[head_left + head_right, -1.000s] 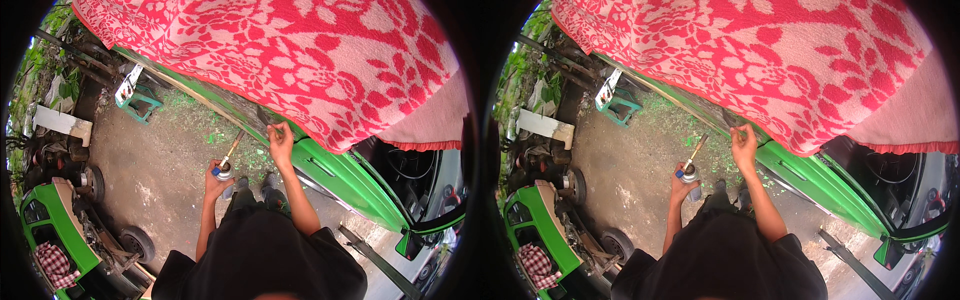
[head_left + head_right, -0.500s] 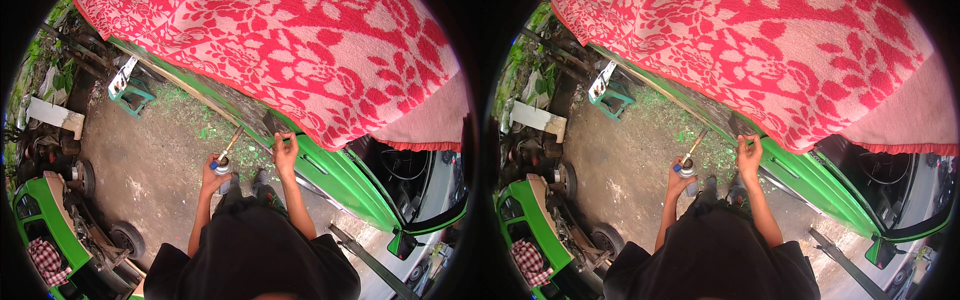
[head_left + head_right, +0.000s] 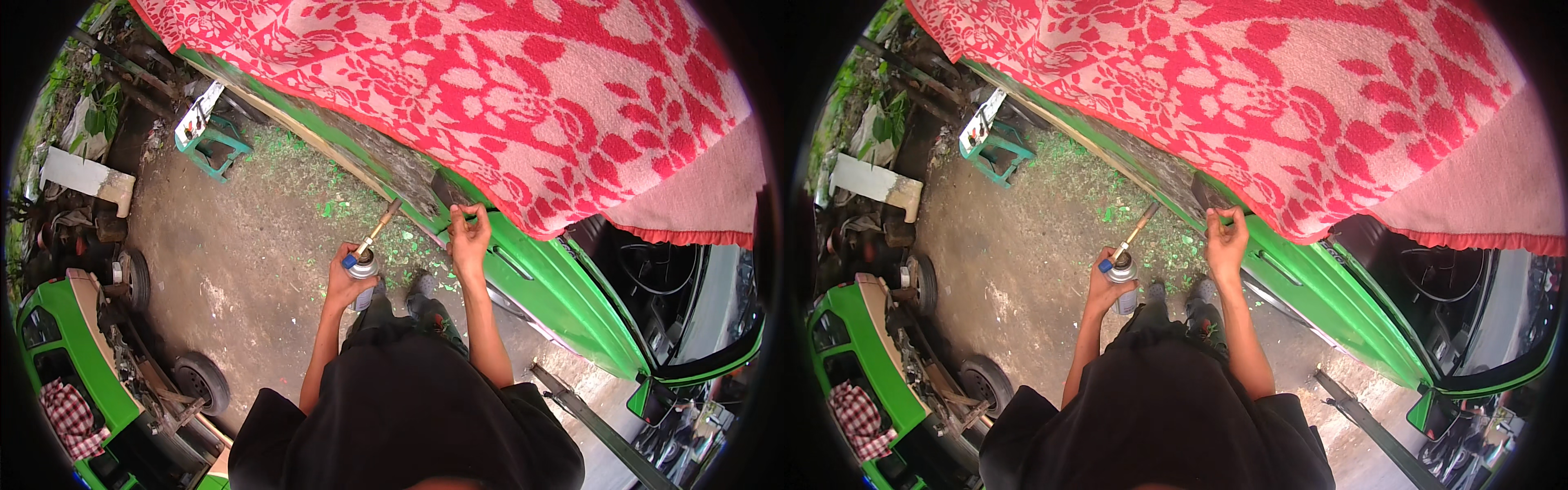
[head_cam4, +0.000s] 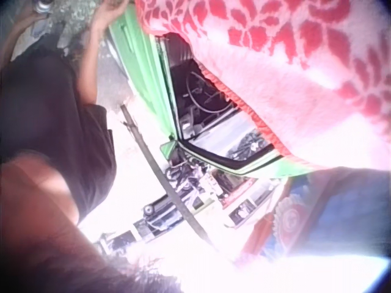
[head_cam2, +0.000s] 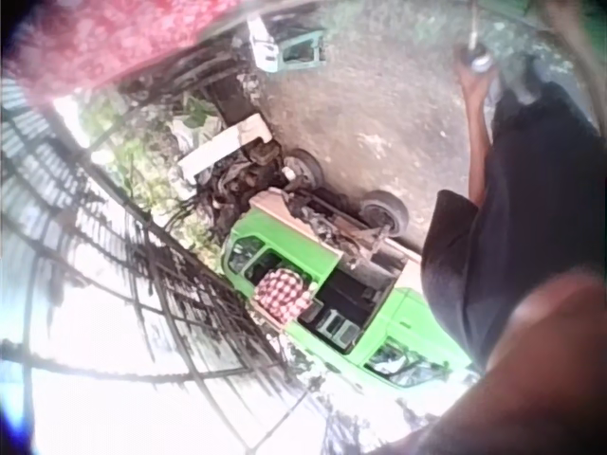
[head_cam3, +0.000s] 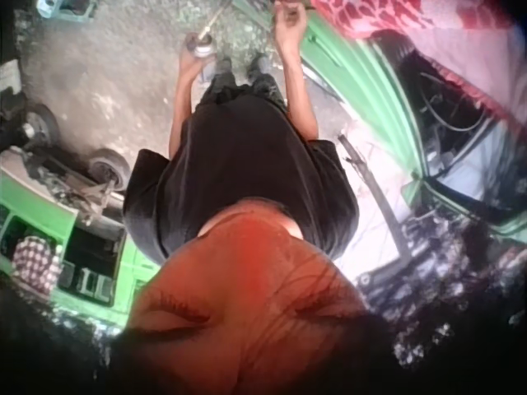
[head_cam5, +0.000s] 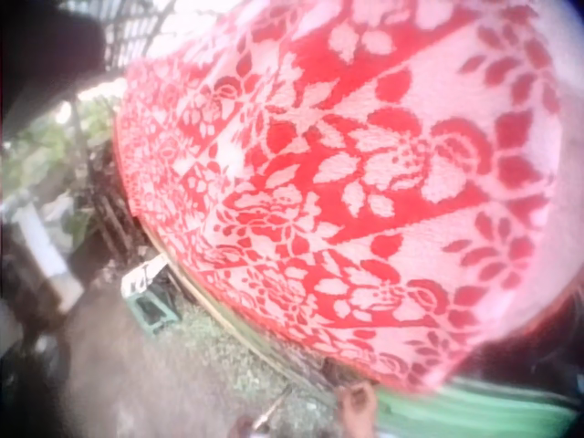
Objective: The person scrapes paint from the side of a green car using a metal scraper. A red patterned cloth covers the upper portion of the car to protect it from debris. The person holds a spray can in the left hand while scraping with the right hand, working along the lower edge of the door panel.
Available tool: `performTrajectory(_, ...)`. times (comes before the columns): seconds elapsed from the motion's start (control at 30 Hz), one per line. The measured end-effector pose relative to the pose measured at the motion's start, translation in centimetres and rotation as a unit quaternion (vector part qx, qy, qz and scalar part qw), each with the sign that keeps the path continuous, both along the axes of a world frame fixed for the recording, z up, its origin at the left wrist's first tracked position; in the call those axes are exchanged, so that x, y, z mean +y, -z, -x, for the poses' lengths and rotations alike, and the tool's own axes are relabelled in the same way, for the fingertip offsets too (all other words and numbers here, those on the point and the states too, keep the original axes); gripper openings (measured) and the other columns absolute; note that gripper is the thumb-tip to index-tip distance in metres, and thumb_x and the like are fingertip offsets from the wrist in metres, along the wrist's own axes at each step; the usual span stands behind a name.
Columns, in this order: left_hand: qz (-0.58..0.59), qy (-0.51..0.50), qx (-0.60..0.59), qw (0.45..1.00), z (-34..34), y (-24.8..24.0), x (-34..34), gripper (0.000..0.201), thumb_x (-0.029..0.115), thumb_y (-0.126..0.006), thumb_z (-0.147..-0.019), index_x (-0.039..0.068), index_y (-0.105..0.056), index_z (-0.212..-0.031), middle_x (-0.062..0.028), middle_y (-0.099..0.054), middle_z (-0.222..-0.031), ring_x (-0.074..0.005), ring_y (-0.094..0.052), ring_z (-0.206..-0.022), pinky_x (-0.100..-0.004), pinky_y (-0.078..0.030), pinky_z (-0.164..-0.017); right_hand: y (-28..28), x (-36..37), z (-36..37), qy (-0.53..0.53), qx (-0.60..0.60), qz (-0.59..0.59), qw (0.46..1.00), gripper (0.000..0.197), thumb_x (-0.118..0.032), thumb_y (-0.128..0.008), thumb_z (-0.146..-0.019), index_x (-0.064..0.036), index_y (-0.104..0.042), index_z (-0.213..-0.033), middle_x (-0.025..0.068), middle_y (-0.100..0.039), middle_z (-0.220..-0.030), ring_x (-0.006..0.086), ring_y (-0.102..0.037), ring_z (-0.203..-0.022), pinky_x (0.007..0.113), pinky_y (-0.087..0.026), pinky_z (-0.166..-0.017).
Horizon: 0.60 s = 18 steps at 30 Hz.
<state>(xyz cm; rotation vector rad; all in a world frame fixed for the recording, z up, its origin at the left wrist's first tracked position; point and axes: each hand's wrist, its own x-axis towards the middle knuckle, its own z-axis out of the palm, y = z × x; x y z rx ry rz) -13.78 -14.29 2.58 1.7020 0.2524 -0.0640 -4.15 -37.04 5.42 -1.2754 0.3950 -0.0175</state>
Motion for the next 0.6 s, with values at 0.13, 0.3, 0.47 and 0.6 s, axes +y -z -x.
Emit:
performTrajectory(0.13, -0.072, -0.002, -0.024, 0.997, 0.2, -0.1, -0.2, 0.053, 0.011, -0.083, -0.056, 0.008, -0.051, -0.098, 0.0018, -0.057, -0.085, -0.0098, -0.055, -0.079, -0.0274, -0.047, -0.074, 0.3, 0.3, -1.4, -0.016, -0.046, 0.021, 0.999, 0.016, -0.008, -0.064, -0.097, -0.0074, -0.05, -0.091, -0.0074, -0.046, -0.062, -0.0002, -0.034, -0.052, 0.022, -0.021, -0.045)
performTrajectory(0.3, -0.065, -0.005, -0.015, 0.998, 0.5, -0.1, 0.1, 0.053, 0.011, -0.082, -0.056, 0.008, -0.05, -0.098, 0.0018, -0.057, -0.085, -0.0093, -0.056, -0.079, -0.0272, -0.047, -0.074, 1.4, 1.6, -1.3, -0.002, -0.071, 0.041, 0.997, 0.017, -0.006, -0.065, -0.096, -0.0051, -0.049, -0.092, 0.0012, -0.058, -0.08, 0.0005, -0.037, -0.057, 0.02, -0.027, -0.048)
performTrajectory(0.47, -0.006, -0.017, 0.011, 1.0, 0.5, -0.3, 0.4, 0.053, 0.009, -0.081, -0.059, 0.005, -0.051, -0.102, -0.0004, -0.06, -0.087, -0.0086, -0.057, -0.079, -0.0258, -0.048, -0.074, 1.3, 1.3, -0.5, 0.028, -0.085, 0.035, 0.995, 0.018, -0.005, -0.064, -0.096, -0.0051, -0.047, -0.092, 0.0032, -0.061, -0.087, 0.0004, -0.039, -0.059, 0.02, -0.028, -0.048)
performTrajectory(0.6, -0.007, -0.006, 0.003, 1.0, 0.2, -0.4, 0.5, 0.053, 0.009, -0.082, -0.058, 0.006, -0.051, -0.101, 0.0002, -0.059, -0.086, -0.0086, -0.056, -0.079, -0.0261, -0.048, -0.074, 0.8, 1.2, -0.2, -0.012, -0.059, 0.025, 0.998, 0.017, -0.005, -0.064, -0.097, -0.0051, -0.047, -0.092, 0.0033, -0.061, -0.087, 0.0002, -0.039, -0.058, 0.02, -0.027, -0.047)
